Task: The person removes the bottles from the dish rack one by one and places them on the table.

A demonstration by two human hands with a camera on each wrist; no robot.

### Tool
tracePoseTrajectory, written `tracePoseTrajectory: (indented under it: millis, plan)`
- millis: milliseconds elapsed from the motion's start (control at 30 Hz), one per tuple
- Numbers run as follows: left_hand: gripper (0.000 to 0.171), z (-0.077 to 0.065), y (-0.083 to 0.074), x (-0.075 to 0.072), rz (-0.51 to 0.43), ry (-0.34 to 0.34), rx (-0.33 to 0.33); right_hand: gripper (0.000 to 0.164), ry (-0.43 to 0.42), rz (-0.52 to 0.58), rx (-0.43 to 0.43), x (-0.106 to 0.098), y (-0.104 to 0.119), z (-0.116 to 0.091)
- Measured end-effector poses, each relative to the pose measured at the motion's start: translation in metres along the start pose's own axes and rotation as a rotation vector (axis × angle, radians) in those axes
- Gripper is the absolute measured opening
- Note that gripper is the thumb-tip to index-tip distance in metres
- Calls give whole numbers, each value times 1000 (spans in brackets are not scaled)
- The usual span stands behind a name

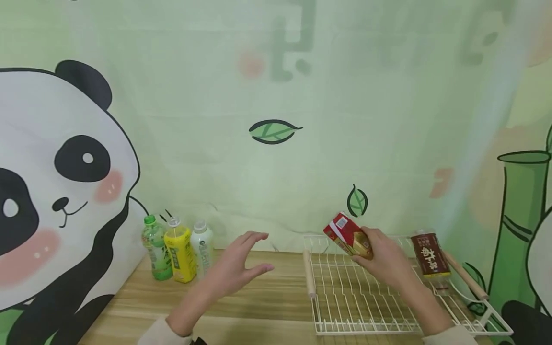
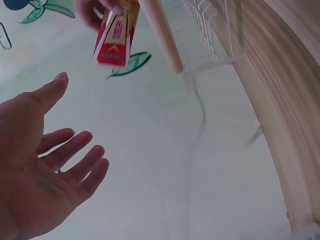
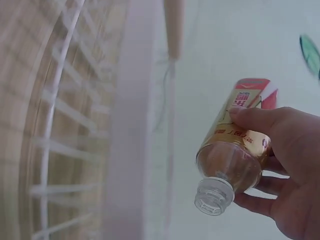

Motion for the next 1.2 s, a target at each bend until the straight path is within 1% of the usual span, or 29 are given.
tracePoseTrajectory:
  millis: [133, 267, 367, 467, 600, 667, 767, 900, 1033, 1200]
  plan:
    - [78, 6, -25, 5, 66, -35, 115, 77, 7, 17, -75, 2, 35, 6]
    - [83, 12, -46, 6, 134, -77, 208, 74, 20, 30, -121, 3, 67, 11]
    - [86, 16, -56, 9, 197, -91, 246, 73, 27, 20, -165, 5, 87, 14]
    - [88, 19, -64, 11, 276, -110, 267, 73, 32, -14, -224, 7, 102, 16]
    - [86, 18, -72, 15, 374, -133, 296, 73, 66, -43, -309, 15, 120, 15]
    - [84, 16, -74, 18, 409, -133, 313, 72, 83, -49, -349, 19, 128, 14]
    - [78, 14, -74, 22, 444, -124, 320, 70, 92, -55, -404, 24, 139, 14]
    - [72, 12, -69, 25, 450, -112, 287, 68, 91, -54, -444, 29, 148, 16]
    - [71, 13, -62, 27, 451, -84, 250, 68, 97, -66, -454, 35, 151, 17]
    - [71, 11, -58, 28, 469, -60, 233, 68, 103, -78, -454, 41, 153, 18]
Point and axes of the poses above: each hand's wrist, its own z-axis towards the middle knuckle, its own x-axis out of the palm, y = z × x, the point moved 9 cm from there along z, towards the middle knuckle, and after that the axes turned 9 degrees about -x, right-handed, at the moved point
